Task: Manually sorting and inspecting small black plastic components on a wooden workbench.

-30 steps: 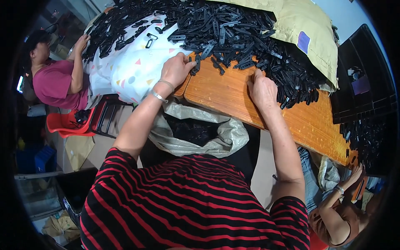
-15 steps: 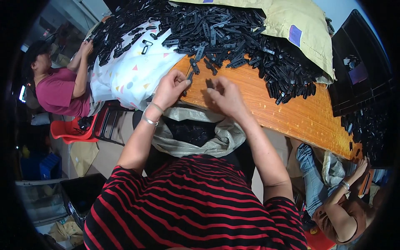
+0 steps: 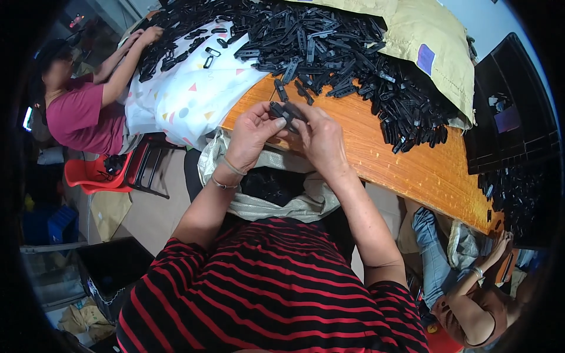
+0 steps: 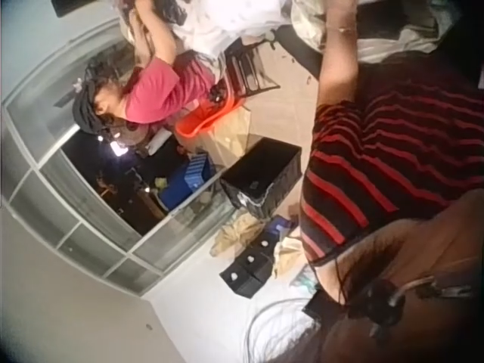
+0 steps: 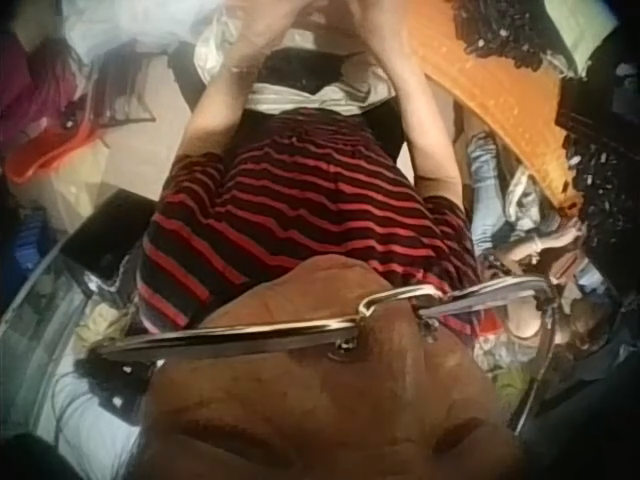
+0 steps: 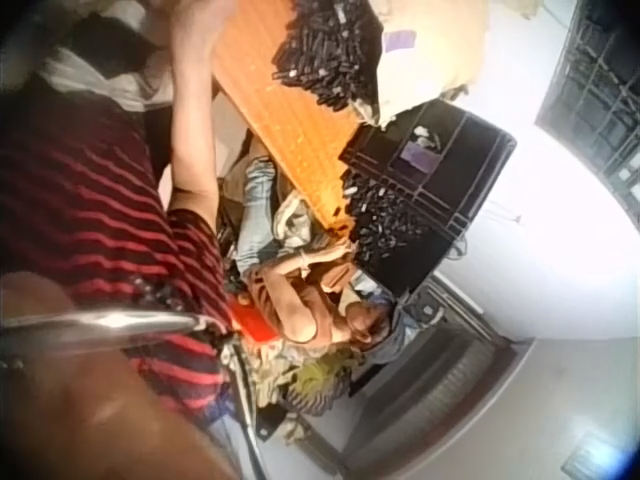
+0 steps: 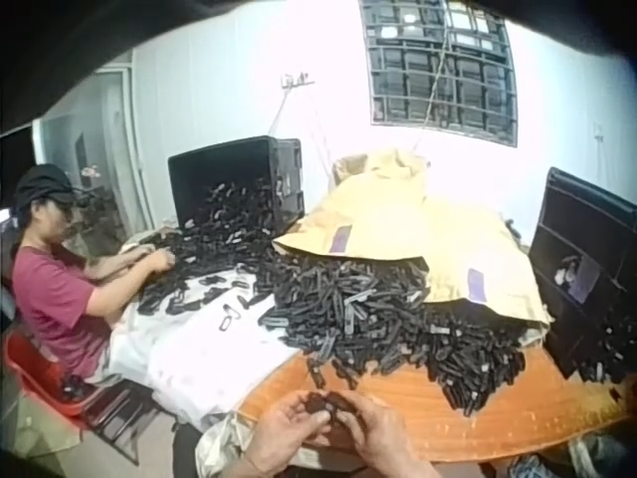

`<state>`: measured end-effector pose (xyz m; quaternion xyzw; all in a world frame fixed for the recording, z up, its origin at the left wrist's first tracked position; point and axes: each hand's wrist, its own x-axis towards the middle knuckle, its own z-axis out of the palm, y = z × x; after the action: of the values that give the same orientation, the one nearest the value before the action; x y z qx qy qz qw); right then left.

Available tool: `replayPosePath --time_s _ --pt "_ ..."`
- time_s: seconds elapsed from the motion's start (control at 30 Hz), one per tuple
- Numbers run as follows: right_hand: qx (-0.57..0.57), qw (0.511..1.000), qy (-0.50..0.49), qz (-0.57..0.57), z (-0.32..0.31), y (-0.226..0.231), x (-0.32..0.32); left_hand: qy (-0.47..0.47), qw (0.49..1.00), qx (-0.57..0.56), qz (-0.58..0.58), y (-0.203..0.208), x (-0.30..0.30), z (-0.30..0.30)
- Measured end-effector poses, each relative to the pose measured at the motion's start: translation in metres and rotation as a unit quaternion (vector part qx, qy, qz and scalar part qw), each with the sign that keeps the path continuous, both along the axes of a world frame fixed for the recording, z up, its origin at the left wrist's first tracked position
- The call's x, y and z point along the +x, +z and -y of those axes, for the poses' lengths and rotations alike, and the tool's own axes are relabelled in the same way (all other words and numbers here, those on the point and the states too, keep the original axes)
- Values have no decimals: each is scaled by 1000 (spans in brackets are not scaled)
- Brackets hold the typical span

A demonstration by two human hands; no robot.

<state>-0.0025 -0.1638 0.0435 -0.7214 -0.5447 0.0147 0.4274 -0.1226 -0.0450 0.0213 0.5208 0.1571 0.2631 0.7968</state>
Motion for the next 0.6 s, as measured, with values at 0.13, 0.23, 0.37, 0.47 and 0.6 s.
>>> replayPosePath --time_s 0.13,0.23,0.37,0.47,0.6 --pt "-5 995 -55 -81 2 10 -9 16 1000 3 -13 1 0 -2" --pt "21 998 -43 -32 -2 11 -15 28 999 28 -2 0 0 -2" --pt "27 999 -23 -7 -3 11 -15 43 998 46 -4 0 2 -2" --pt "49 998 -16 -37 -5 1 -5 44 997 60 25 -1 0 -2" --pt "63 998 -3 -11 -5 4 -6 45 996 77 13 0 0 0"
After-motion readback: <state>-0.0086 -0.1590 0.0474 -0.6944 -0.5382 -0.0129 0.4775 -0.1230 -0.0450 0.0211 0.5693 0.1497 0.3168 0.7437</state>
